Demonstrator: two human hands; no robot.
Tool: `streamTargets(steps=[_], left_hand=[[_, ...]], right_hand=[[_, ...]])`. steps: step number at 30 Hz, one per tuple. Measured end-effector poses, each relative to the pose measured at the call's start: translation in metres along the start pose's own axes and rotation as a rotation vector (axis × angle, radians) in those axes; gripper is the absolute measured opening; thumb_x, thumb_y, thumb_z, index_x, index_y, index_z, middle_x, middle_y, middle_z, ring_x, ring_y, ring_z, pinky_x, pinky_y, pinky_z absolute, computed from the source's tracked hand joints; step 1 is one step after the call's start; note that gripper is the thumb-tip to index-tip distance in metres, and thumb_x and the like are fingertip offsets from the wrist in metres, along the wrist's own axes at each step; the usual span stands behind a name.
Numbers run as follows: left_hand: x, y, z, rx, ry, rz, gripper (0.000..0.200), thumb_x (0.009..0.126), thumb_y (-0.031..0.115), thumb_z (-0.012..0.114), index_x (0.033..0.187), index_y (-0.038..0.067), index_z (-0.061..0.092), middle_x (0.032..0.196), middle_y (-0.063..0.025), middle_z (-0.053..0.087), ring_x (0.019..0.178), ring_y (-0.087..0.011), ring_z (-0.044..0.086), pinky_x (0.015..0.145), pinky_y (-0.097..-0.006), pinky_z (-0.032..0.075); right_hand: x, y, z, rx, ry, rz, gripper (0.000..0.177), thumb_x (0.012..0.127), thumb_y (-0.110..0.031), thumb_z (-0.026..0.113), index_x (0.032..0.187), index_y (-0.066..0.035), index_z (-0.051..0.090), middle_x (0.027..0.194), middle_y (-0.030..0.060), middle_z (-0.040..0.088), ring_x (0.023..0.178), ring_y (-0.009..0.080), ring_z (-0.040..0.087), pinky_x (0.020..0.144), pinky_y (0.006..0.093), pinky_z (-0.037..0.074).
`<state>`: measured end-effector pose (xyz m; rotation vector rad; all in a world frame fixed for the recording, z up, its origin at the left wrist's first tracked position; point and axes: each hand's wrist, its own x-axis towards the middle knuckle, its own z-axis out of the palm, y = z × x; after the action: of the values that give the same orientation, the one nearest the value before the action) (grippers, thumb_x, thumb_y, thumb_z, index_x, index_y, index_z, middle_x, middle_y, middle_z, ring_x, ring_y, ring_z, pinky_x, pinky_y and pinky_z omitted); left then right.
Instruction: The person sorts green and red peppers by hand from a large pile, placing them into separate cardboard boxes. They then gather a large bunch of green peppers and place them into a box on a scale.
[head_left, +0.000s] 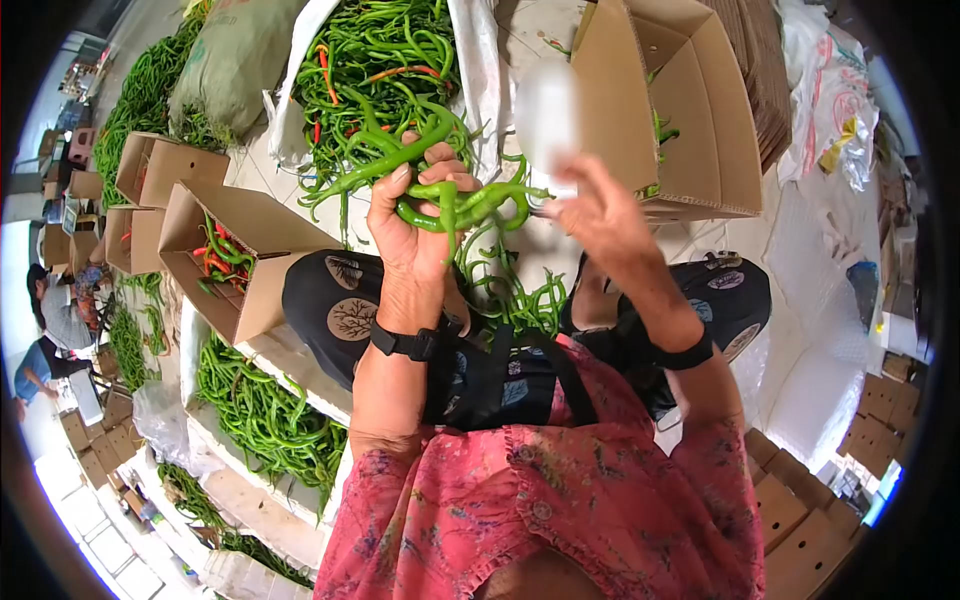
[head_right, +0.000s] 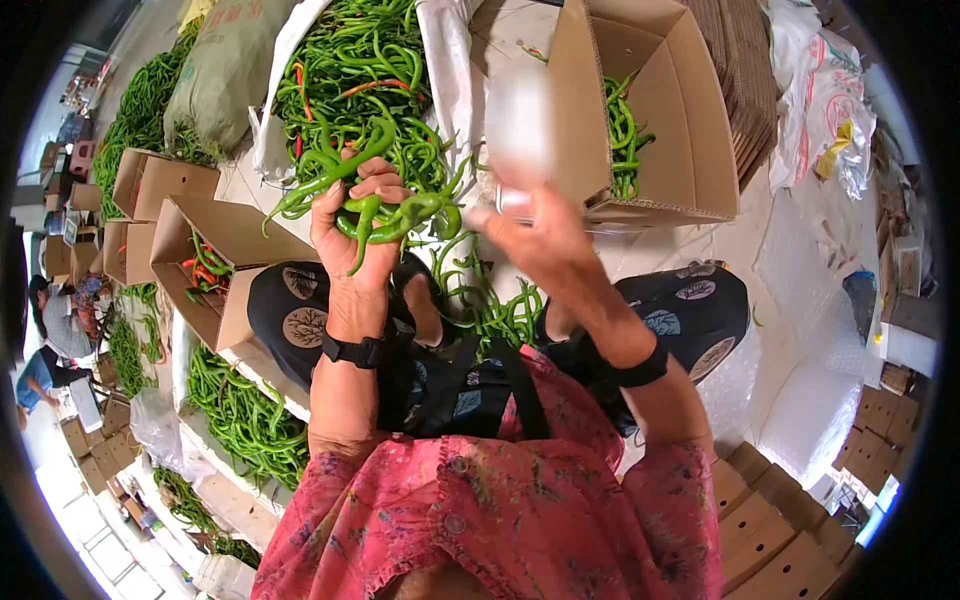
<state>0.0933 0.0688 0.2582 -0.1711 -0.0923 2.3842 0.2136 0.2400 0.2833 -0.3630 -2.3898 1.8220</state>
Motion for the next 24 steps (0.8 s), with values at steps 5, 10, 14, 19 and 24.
streamTargets(steps=[5,10,14,19,24], left_hand=[[0.002,-0.003,-0.001,0.065,0.021,0.019,0.034,0.076,0.003,0.061,0.109,0.011,0.059,0.090,-0.0032,0.045,0.076,-0.0127,0.049,0.078,-0.0303,0.043],[0.000,0.006,-0.002,0.205,-0.113,0.023,0.043,0.074,0.003,0.062,0.115,0.013,0.054,0.088,-0.0040,0.045,0.074,-0.0134,0.046,0.079,-0.0340,0.043],[-0.007,-0.001,0.000,0.707,-0.201,0.033,0.045,0.072,0.009,0.068,0.113,0.006,0.050,0.083,-0.0084,0.050,0.066,-0.0156,0.045,0.071,-0.0359,0.045],[-0.014,-0.012,-0.005,1.062,-0.243,-0.155,0.042,0.069,0.015,0.077,0.102,0.000,0.056,0.078,-0.0065,0.058,0.069,-0.0169,0.059,0.062,-0.0272,0.047],[-0.012,-0.021,-0.018,1.011,-0.228,-0.340,0.056,0.068,0.022,0.076,0.113,-0.002,0.054,0.080,-0.0066,0.057,0.064,-0.0154,0.057,0.063,-0.0281,0.048]], right_hand=[[0.004,0.011,0.039,0.259,-0.070,0.103,0.032,0.093,-0.022,0.059,0.118,-0.001,0.059,0.103,0.0115,0.063,0.103,0.0206,0.060,0.092,0.0336,0.045],[-0.001,-0.001,0.005,0.748,0.105,0.070,0.027,0.101,-0.027,0.045,0.101,-0.002,0.055,0.073,0.0031,0.054,0.082,0.0179,0.061,0.082,0.0340,0.049],[0.007,0.019,-0.030,1.113,0.078,0.267,0.025,0.102,-0.026,0.045,0.102,-0.003,0.054,0.074,0.0047,0.055,0.081,0.0213,0.060,0.079,0.0385,0.050],[0.014,0.017,-0.018,1.247,0.097,0.462,0.021,0.098,-0.024,0.053,0.095,-0.003,0.056,0.082,0.0053,0.057,0.077,0.0184,0.057,0.073,0.0297,0.047],[0.016,0.019,-0.006,1.214,-0.139,0.407,0.015,0.091,-0.012,0.064,0.101,-0.002,0.060,0.087,0.0022,0.056,0.069,0.0069,0.048,0.053,0.0197,0.036]])
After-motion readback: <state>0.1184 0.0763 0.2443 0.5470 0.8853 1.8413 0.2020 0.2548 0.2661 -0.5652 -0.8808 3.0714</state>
